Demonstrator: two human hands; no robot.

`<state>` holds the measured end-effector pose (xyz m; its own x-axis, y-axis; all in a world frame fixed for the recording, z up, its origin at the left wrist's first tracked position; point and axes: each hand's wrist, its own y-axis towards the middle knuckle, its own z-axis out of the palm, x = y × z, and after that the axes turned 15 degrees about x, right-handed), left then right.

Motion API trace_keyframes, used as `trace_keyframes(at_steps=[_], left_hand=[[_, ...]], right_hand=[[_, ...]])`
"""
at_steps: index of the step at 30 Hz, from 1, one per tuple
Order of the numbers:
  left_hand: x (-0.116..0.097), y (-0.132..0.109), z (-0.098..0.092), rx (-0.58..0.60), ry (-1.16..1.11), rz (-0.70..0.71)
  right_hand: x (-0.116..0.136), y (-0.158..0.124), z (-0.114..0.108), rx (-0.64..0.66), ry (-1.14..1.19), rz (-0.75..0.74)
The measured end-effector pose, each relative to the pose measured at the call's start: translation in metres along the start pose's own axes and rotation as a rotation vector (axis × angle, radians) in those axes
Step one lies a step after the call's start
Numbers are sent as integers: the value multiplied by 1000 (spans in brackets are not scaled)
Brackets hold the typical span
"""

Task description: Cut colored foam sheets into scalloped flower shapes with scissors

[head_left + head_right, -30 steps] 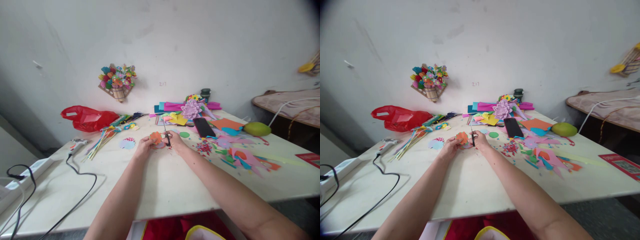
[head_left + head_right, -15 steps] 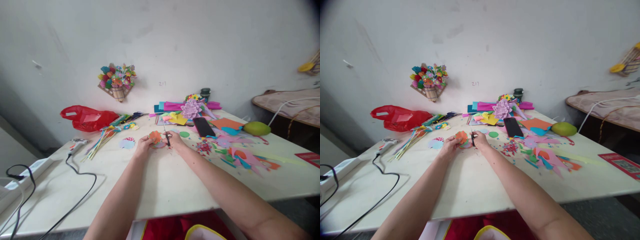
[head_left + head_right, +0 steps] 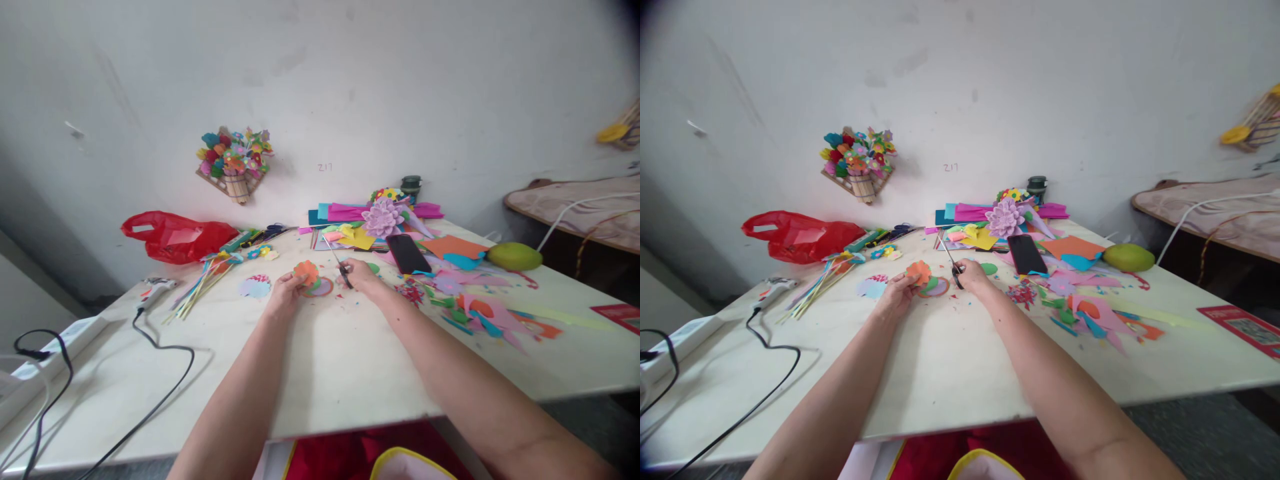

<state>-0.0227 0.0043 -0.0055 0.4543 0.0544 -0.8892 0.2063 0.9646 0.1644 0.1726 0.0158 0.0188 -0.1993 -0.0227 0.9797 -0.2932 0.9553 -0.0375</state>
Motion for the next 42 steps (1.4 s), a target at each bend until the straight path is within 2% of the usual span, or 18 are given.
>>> trace_keyframes(at_steps=[2, 5, 8, 14, 17, 24, 32, 42], left_hand=[[0, 0, -1, -15, -5, -2], [-1, 0, 0, -26, -7, -2], [-3, -1, 1, -40, -8, 5], [-5, -2, 5, -45, -16, 21], [-5, -2, 6, -47, -23, 27], [-3, -1, 4, -21, -33, 24], [-2, -2, 4, 28, -22, 24], [-1, -1, 4, 29, -13, 24]], right_hand=[[1, -4, -4, 54, -16, -24], [1, -8, -12, 298, -20, -93], [0, -12, -18, 480, -49, -99], [-1, -14, -18, 664, -113, -118], [-3, -12, -16, 693, -126, -122], [-8, -9, -14, 687, -148, -138], [-1, -15, -12, 670, -171, -137], [-5, -12, -11, 651, -174, -148]])
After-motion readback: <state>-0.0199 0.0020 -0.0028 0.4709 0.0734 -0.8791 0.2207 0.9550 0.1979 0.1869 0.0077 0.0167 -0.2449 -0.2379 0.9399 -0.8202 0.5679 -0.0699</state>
